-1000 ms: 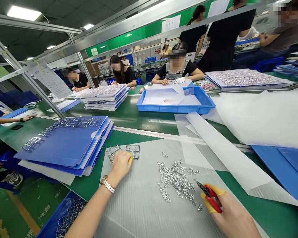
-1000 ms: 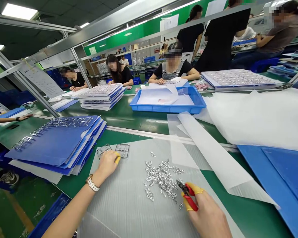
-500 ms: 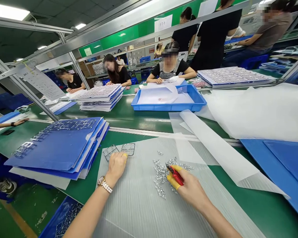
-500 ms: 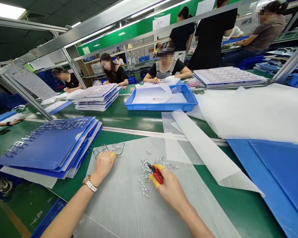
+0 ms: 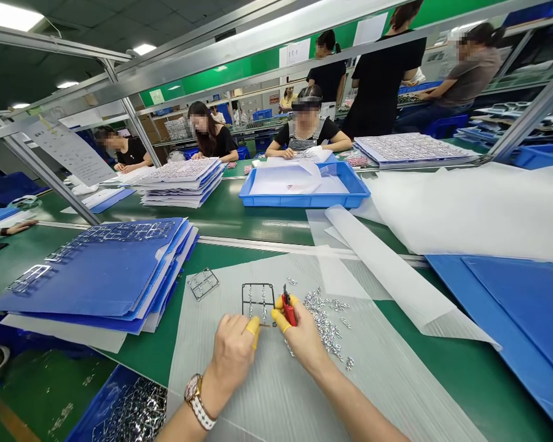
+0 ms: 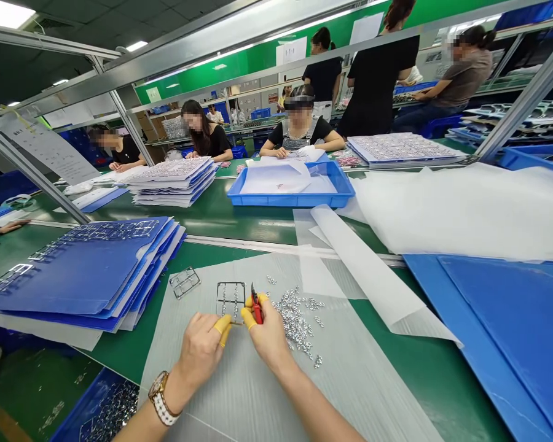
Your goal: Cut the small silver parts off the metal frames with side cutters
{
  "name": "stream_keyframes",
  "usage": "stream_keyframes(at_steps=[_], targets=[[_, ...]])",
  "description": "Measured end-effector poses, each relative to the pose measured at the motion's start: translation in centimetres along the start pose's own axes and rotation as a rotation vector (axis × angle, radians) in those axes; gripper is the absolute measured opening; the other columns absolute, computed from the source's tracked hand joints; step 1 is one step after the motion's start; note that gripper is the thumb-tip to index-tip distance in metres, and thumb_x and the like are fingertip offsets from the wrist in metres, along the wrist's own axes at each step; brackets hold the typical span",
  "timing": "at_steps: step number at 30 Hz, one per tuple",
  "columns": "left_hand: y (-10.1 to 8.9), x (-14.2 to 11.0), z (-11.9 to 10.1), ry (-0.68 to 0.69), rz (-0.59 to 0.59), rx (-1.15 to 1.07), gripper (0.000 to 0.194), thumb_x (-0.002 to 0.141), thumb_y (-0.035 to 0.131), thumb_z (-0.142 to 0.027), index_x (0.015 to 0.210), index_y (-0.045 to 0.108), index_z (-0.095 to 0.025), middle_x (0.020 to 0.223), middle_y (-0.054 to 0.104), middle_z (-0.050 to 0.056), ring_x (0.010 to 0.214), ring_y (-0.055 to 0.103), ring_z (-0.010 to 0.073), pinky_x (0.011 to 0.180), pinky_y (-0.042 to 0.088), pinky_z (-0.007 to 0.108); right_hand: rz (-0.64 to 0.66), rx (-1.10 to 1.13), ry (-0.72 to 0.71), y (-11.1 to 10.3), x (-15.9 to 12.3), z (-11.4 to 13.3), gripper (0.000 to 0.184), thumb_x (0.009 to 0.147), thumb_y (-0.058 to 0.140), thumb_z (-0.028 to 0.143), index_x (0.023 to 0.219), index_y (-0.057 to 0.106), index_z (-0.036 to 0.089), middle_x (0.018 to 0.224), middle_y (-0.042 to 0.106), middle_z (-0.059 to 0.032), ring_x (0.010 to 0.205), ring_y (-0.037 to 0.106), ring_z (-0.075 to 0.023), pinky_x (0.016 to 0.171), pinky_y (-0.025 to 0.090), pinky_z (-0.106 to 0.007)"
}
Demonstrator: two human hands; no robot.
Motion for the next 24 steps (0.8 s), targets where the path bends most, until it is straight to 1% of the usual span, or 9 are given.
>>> stream_keyframes(at_steps=[2,4,6,9,12,14,17,20,24], targets=[[-0.4,-0.3,0.9,-0.138,-0.044,-0.213,0.022,0.084,0.052,-0.020,0.102,0.063,-0.024,0.077,0.064,0.005,0.067,0.055,0.0175,0.064,0.038,0.031,0.010,-0.050,-0.044,-0.2,-0.4,0.3,0.015,0.079,0.053,0.034,0.087,0.051,0.022,0.077,0.059,-0.0016,0.066,0.055,-0.0168,0.061,0.047,-0.030],[-0.9,-0.7,2.4,-0.346,-0.147,-0.453,0.034,0.081,0.059,-0.029,0.114,0.057,-0.025,0.095,0.065,0.007,0.076,0.057,0.0180,0.070,0.043,0.032,0.016,-0.172,-0.148,-0.2,-0.8,0.9,0.012,0.081,0.050,0.030,0.090,0.051,0.022,0.078,0.060,-0.0019,0.066,0.056,-0.0169,0.062,0.046,-0.030],[-0.7,-0.9,3.6,-0.557,-0.232,-0.748,0.052,0.078,0.062,-0.038,0.127,0.047,-0.027,0.121,0.057,0.010,0.094,0.058,0.0208,0.079,0.045,0.034,0.022,-0.324,-0.335,0.4,-1.7,1.9,0.012,0.081,0.047,0.020,0.092,0.051,0.022,0.079,0.060,-0.0029,0.069,0.055,-0.0179,0.064,0.045,-0.031],[1.6,-0.8,3.4,-0.779,-0.203,-1.252,0.070,0.076,0.062,-0.046,0.138,0.032,-0.034,0.144,0.035,0.008,0.114,0.053,0.0251,0.088,0.045,0.037,0.060,-0.505,-0.627,2.4,-3.6,3.1,0.025,0.073,0.043,0.005,0.090,0.051,0.021,0.081,0.059,-0.0049,0.074,0.053,-0.0202,0.066,0.043,-0.033],[3.7,-0.3,2.3,-0.922,-0.228,-1.578,0.070,0.074,0.063,-0.049,0.136,0.034,-0.038,0.143,0.039,0.006,0.115,0.053,0.0249,0.090,0.047,0.037,0.120,-0.645,-0.760,4.4,-5.3,3.6,0.033,0.068,0.041,-0.001,0.092,0.052,0.020,0.081,0.058,-0.0062,0.073,0.051,-0.0216,0.065,0.041,-0.035],[4.6,0.0,1.9,-0.984,-0.270,-1.704,0.063,0.075,0.061,-0.049,0.133,0.041,-0.033,0.135,0.048,0.007,0.113,0.055,0.0247,0.090,0.047,0.038,0.150,-0.689,-0.785,5.0,-6.0,3.9,0.035,0.067,0.041,-0.001,0.093,0.052,0.020,0.083,0.058,-0.0065,0.075,0.050,-0.0223,0.067,0.041,-0.036],[5.3,0.4,1.7,-1.041,-0.233,-1.853,0.058,0.077,0.051,-0.058,0.121,0.055,-0.021,0.122,0.059,0.013,0.104,0.060,0.0271,0.088,0.048,0.041,0.175,-0.659,-0.748,4.3,-6.4,4.8,0.034,0.066,0.047,0.004,0.096,0.051,0.019,0.087,0.058,-0.0075,0.080,0.051,-0.0234,0.071,0.042,-0.038],[5.2,0.4,1.9,-1.035,-0.232,-1.913,0.071,0.076,0.037,-0.071,0.112,0.061,-0.016,0.115,0.062,0.016,0.096,0.063,0.0277,0.086,0.047,0.042,0.169,-0.653,-0.648,2.3,-5.8,5.7,0.030,0.070,0.051,0.015,0.100,0.050,0.017,0.090,0.057,-0.0091,0.082,0.053,-0.0243,0.071,0.043,-0.037],[5.2,0.2,1.8,-0.991,-0.271,-1.860,0.080,0.073,0.030,-0.077,0.109,0.063,-0.014,0.112,0.063,0.016,0.093,0.064,0.0261,0.091,0.044,0.041,0.141,-0.923,-0.476,0.4,-4.1,5.7,0.020,0.075,0.053,0.021,0.094,0.053,0.016,0.081,0.059,-0.0089,0.072,0.055,-0.0237,0.066,0.043,-0.036]])
Point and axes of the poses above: each hand's wrist, its own x-axis towards the middle knuckle, its own y-axis out of the palm, z = x × y, the point moved 6 cm from there along x, towards the middle knuckle
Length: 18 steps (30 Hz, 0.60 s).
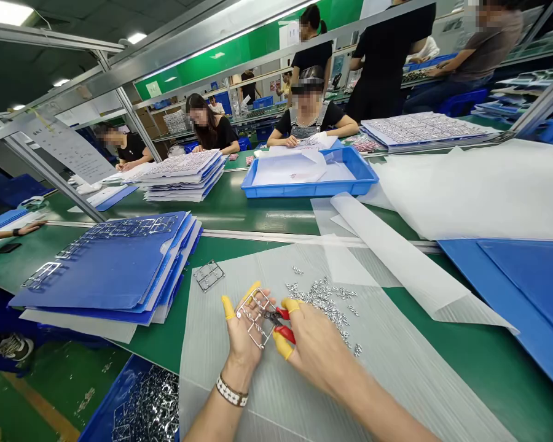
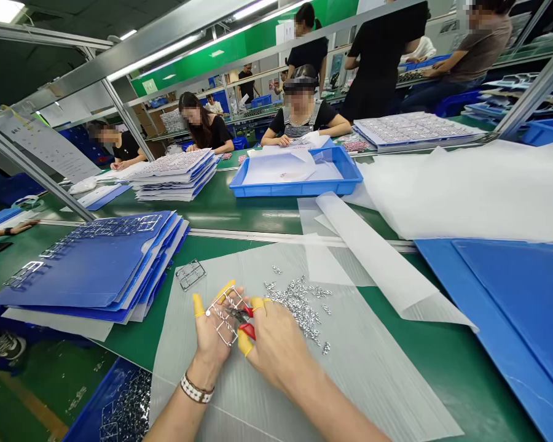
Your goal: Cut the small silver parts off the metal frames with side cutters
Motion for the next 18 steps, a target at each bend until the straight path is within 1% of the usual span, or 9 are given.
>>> stream_keyframes(at_steps=[2,3,6,9,12,18], targets=[[0.2,-0.1,0.5,0.009,0.001,0.013,0.079,0.074,0.030,-0.076,0.108,0.064,-0.014,0.111,0.064,0.016,0.091,0.064,0.0253,0.091,0.043,0.040,0.073,-0.138,-0.005,0.2,0.5,-0.3,0.017,0.076,0.054,0.024,0.092,0.057,0.017,0.077,0.060,-0.0088,0.070,0.055,-0.0242,0.065,0.042,-0.036],[0.3,-0.1,0.7,0.011,-0.002,0.014,0.078,0.075,0.030,-0.075,0.108,0.064,-0.013,0.110,0.064,0.015,0.091,0.063,0.0252,0.091,0.043,0.040,0.107,-0.193,-0.017,0.4,0.6,-0.2,0.019,0.077,0.055,0.026,0.094,0.059,0.017,0.077,0.061,-0.0091,0.070,0.056,-0.0247,0.065,0.042,-0.036],[0.5,-0.2,1.2,0.015,-0.024,0.017,0.075,0.076,0.033,-0.073,0.107,0.065,-0.013,0.108,0.066,0.015,0.094,0.062,0.0247,0.088,0.044,0.037,0.192,-0.278,-0.024,0.7,0.9,0.1,0.030,0.079,0.057,0.034,0.102,0.060,0.015,0.080,0.063,-0.0115,0.073,0.057,-0.0263,0.065,0.042,-0.037],[0.6,-0.3,1.3,0.021,-0.025,0.014,0.071,0.079,0.033,-0.070,0.107,0.066,-0.013,0.107,0.066,0.015,0.095,0.061,0.0233,0.087,0.045,0.035,0.267,-0.289,-0.010,0.7,1.0,0.4,0.032,0.083,0.053,0.035,0.105,0.061,0.012,0.084,0.064,-0.0130,0.078,0.058,-0.0278,0.067,0.042,-0.038],[0.7,-0.5,1.3,0.044,-0.010,0.033,0.068,0.081,0.032,-0.067,0.108,0.065,-0.014,0.106,0.067,0.014,0.094,0.061,0.0216,0.088,0.044,0.033,0.321,-0.285,-0.004,0.6,1.1,0.6,0.031,0.085,0.050,0.034,0.104,0.062,0.012,0.086,0.064,-0.0137,0.082,0.058,-0.0293,0.068,0.041,-0.039],[0.4,-0.6,1.3,0.061,-0.011,0.081,0.066,0.081,0.032,-0.067,0.108,0.065,-0.016,0.106,0.067,0.013,0.100,0.059,0.0226,0.092,0.042,0.034,0.360,-0.262,0.017,0.6,1.2,0.6,0.032,0.086,0.049,0.036,0.104,0.063,0.013,0.088,0.064,-0.0140,0.085,0.059,-0.0293,0.070,0.040,-0.038]])
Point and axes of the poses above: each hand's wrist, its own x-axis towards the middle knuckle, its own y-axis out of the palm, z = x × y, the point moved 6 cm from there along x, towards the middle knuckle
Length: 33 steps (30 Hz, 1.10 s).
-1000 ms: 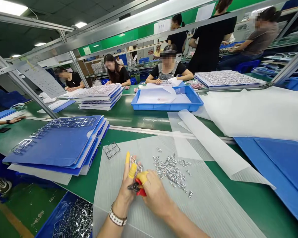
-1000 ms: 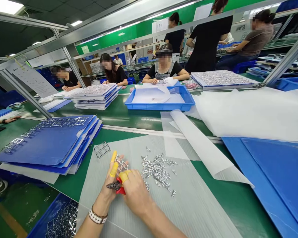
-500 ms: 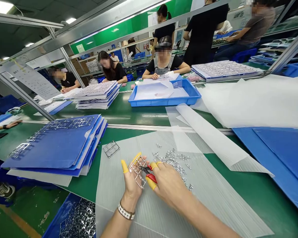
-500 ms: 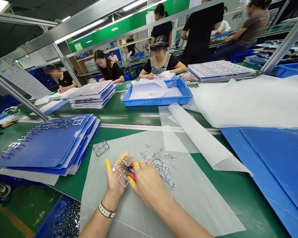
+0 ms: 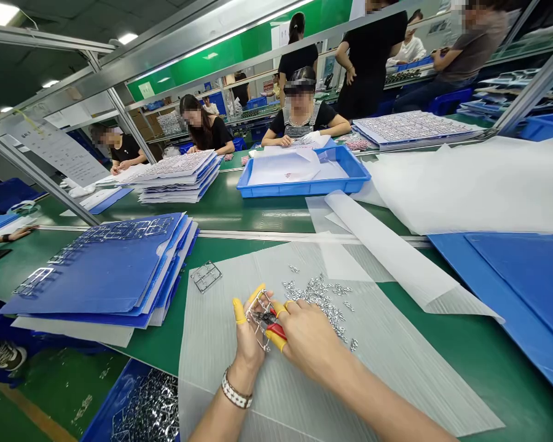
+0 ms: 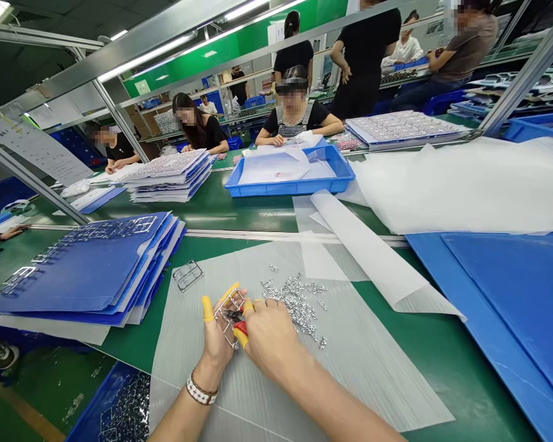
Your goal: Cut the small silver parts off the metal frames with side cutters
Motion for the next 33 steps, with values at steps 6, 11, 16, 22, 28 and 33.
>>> stream_keyframes(at_steps=[6,11,16,22,28,33], targets=[[0.0,0.0,-0.3,0.017,-0.004,0.025,0.066,0.081,0.034,-0.067,0.109,0.065,-0.016,0.107,0.067,0.012,0.101,0.059,0.0231,0.092,0.041,0.034,0.012,0.005,0.001,-0.3,0.0,0.1,0.033,0.086,0.048,0.036,0.104,0.063,0.012,0.088,0.065,-0.0135,0.083,0.058,-0.0287,0.070,0.040,-0.037],[0.0,-0.1,-0.2,0.020,0.002,0.028,0.066,0.081,0.033,-0.067,0.110,0.065,-0.016,0.107,0.067,0.012,0.100,0.060,0.0236,0.092,0.042,0.036,0.014,0.002,0.001,-0.2,-0.1,0.1,0.030,0.086,0.048,0.035,0.097,0.065,0.013,0.086,0.064,-0.0130,0.082,0.058,-0.0288,0.069,0.041,-0.038],[-0.2,0.1,0.1,0.030,0.007,0.055,0.066,0.081,0.033,-0.067,0.111,0.064,-0.017,0.110,0.066,0.012,0.101,0.059,0.0239,0.092,0.042,0.036,-0.001,-0.012,-0.005,-0.2,-0.1,0.1,0.027,0.086,0.049,0.035,0.094,0.064,0.014,0.084,0.064,-0.0122,0.081,0.060,-0.0270,0.068,0.040,-0.035],[-0.3,0.2,0.0,0.064,0.006,0.109,0.066,0.079,0.036,-0.068,0.111,0.064,-0.017,0.110,0.066,0.012,0.101,0.059,0.0247,0.092,0.042,0.037,0.015,-0.033,-0.032,-0.8,0.2,0.2,0.024,0.083,0.053,0.034,0.089,0.065,0.014,0.080,0.065,-0.0111,0.075,0.061,-0.0254,0.063,0.040,-0.032],[-0.6,0.0,-0.5,0.059,0.014,0.115,0.068,0.079,0.034,-0.069,0.110,0.064,-0.016,0.107,0.066,0.013,0.100,0.059,0.0252,0.092,0.042,0.039,0.009,-0.044,-0.052,-1.0,0.3,0.2,0.025,0.082,0.055,0.036,0.091,0.065,0.014,0.079,0.065,-0.0105,0.072,0.061,-0.0258,0.062,0.041,-0.033],[-0.6,-0.1,-0.9,0.043,0.011,0.072,0.071,0.079,0.032,-0.070,0.106,0.067,-0.014,0.105,0.067,0.015,0.099,0.060,0.0264,0.093,0.041,0.039,-0.010,-0.058,0.016,-1.1,0.6,-1.1,0.028,0.086,0.049,0.038,0.091,0.064,0.015,0.084,0.065,-0.0120,0.080,0.061,-0.0275,0.067,0.042,-0.036]])
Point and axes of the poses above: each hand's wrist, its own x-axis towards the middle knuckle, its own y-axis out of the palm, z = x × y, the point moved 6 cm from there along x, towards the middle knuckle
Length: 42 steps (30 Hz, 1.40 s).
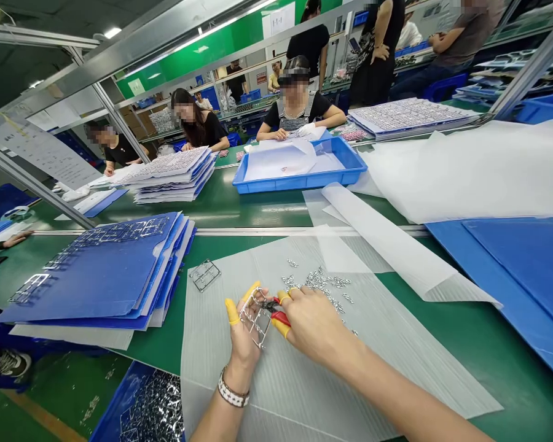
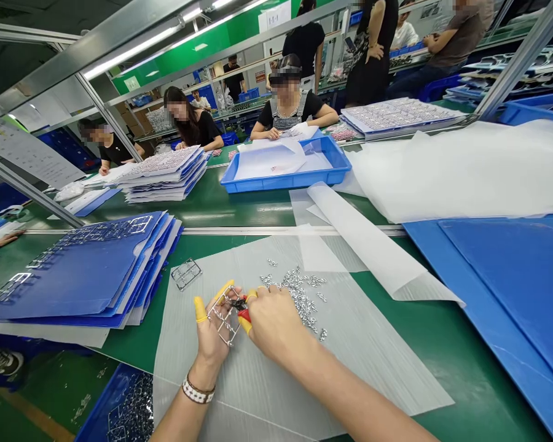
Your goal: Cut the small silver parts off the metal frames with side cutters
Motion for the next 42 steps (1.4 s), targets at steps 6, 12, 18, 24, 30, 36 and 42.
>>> stream_keyframes(at_steps=[6,12,18,24,30,36,42], targets=[[0.3,-0.3,-0.1,-0.008,0.010,-0.020,0.070,0.081,0.031,-0.068,0.105,0.067,-0.014,0.104,0.068,0.014,0.103,0.058,0.0264,0.095,0.039,0.038,0.010,-0.006,0.041,0.1,0.5,-0.4,0.029,0.088,0.046,0.038,0.089,0.063,0.015,0.084,0.064,-0.0125,0.078,0.061,-0.0261,0.065,0.042,-0.034],[0.5,-0.4,-0.2,0.016,0.022,0.002,0.069,0.080,0.032,-0.068,0.105,0.068,-0.014,0.104,0.068,0.014,0.104,0.058,0.0256,0.096,0.039,0.036,0.019,-0.009,0.021,0.0,0.6,-0.1,0.029,0.088,0.045,0.036,0.088,0.064,0.014,0.081,0.065,-0.0119,0.077,0.062,-0.0271,0.063,0.042,-0.034],[0.2,-0.3,0.1,0.021,0.013,0.024,0.070,0.080,0.031,-0.068,0.105,0.067,-0.014,0.103,0.068,0.014,0.104,0.058,0.0267,0.096,0.039,0.039,0.040,-0.016,-0.008,-0.1,0.8,0.1,0.026,0.088,0.047,0.033,0.087,0.065,0.015,0.078,0.065,-0.0109,0.072,0.062,-0.0242,0.059,0.040,-0.031],[0.0,-0.1,-0.7,-0.014,-0.010,-0.056,0.072,0.080,0.032,-0.069,0.105,0.067,-0.012,0.104,0.067,0.016,0.097,0.062,0.0268,0.094,0.040,0.039,-0.015,-0.040,0.028,0.6,0.4,-0.7,0.026,0.083,0.053,0.038,0.088,0.063,0.015,0.084,0.065,-0.0121,0.080,0.059,-0.0264,0.068,0.039,-0.034],[-0.2,0.4,-1.4,-0.061,-0.023,-0.134,0.073,0.078,0.033,-0.070,0.105,0.067,-0.010,0.106,0.066,0.017,0.093,0.063,0.0266,0.092,0.041,0.037,0.026,-0.038,0.045,1.7,-0.4,-1.0,0.026,0.083,0.052,0.037,0.090,0.063,0.014,0.085,0.064,-0.0129,0.080,0.059,-0.0281,0.068,0.040,-0.037],[0.1,0.3,-1.3,-0.032,-0.027,-0.093,0.071,0.078,0.034,-0.069,0.104,0.067,-0.012,0.104,0.067,0.016,0.092,0.064,0.0261,0.093,0.040,0.038,0.042,-0.025,0.037,1.4,-0.3,-0.3,0.025,0.082,0.053,0.037,0.089,0.063,0.014,0.085,0.064,-0.0128,0.081,0.060,-0.0295,0.068,0.040,-0.038],[0.3,0.0,-1.2,0.009,-0.014,-0.069,0.071,0.079,0.034,-0.068,0.106,0.066,-0.012,0.106,0.067,0.016,0.095,0.063,0.0262,0.094,0.040,0.038,-0.024,-0.041,0.023,1.9,-0.3,-0.3,0.024,0.082,0.054,0.037,0.088,0.062,0.015,0.082,0.063,-0.0108,0.079,0.059,-0.0285,0.067,0.040,-0.038]])
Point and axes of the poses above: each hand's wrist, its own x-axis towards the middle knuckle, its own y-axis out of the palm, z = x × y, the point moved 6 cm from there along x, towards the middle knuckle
